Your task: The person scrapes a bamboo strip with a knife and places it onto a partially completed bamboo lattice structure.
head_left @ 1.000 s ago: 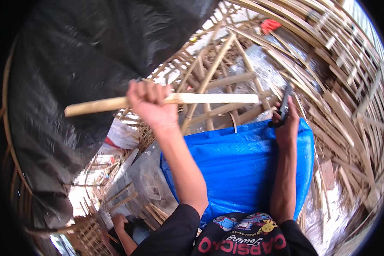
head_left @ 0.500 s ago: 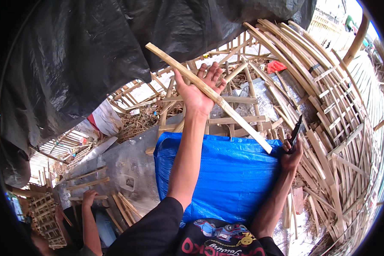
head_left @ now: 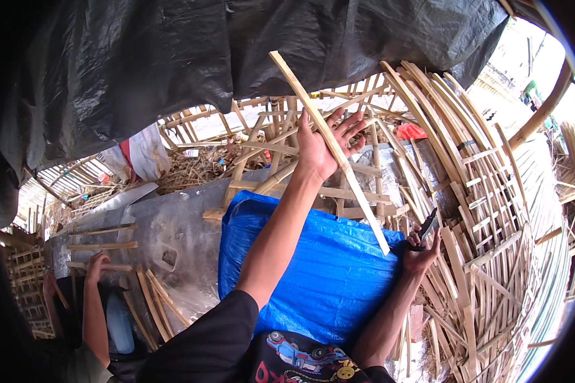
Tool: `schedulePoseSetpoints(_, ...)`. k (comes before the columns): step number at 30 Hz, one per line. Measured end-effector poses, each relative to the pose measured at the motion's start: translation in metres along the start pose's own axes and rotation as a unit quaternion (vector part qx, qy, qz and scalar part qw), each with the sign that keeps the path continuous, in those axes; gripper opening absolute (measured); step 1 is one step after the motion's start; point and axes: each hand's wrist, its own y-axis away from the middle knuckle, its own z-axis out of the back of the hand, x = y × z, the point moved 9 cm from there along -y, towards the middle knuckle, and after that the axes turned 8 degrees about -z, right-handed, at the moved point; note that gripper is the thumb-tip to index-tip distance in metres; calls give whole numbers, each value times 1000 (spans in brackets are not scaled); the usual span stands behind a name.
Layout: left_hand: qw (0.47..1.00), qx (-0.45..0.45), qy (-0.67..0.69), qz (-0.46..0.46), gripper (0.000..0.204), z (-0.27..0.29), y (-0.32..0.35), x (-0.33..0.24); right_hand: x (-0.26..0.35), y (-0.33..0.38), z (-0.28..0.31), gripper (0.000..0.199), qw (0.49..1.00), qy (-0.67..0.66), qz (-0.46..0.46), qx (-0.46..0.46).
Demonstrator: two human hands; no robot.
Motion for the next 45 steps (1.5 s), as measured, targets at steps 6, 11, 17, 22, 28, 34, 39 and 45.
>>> schedulePoseSetpoints(6, 996, -81, -45, 0, 46, 22, -4, -4, -5, -5, 3, 51, 1000, -4, -15, -15)
schedulePoseSetpoints(11, 996, -58, -71, -8, 34, 22, -6, 0, -2, -5, 9, 60, 1000, 0, -13, -9)
schedulePoseSetpoints(17, 998, -28, -62, 7, 35, 21, -7, 1, -3, -4, 5, 58, 1000, -2, -9, -16)
schedulePoseSetpoints(22, 998, -11, -67, 7, 41, 17, -6, 3, -4, -1, 3, 53, 999, -11, -9, -30)
schedulePoseSetpoints(28, 997, 7, -77, 11, 42, 13, -6, 8, -3, -5, 7, 51, 1000, -5, -12, -23)
schedulePoseSetpoints(34, 987, 56, -150, 14, 47, 0, -4, 14, -7, -2, -3, 51, 1000, -8, -17, -9)
schedulePoseSetpoints(39, 981, 106, -155, 49, 44, -9, -2, 25, -7, -5, 3, 50, 1000, -10, -24, -11)
schedulePoseSetpoints(45, 949, 74, -280, 122, 23, 11, 3, 67, 3, 0, -7, 43, 992, 100, 62, -38)
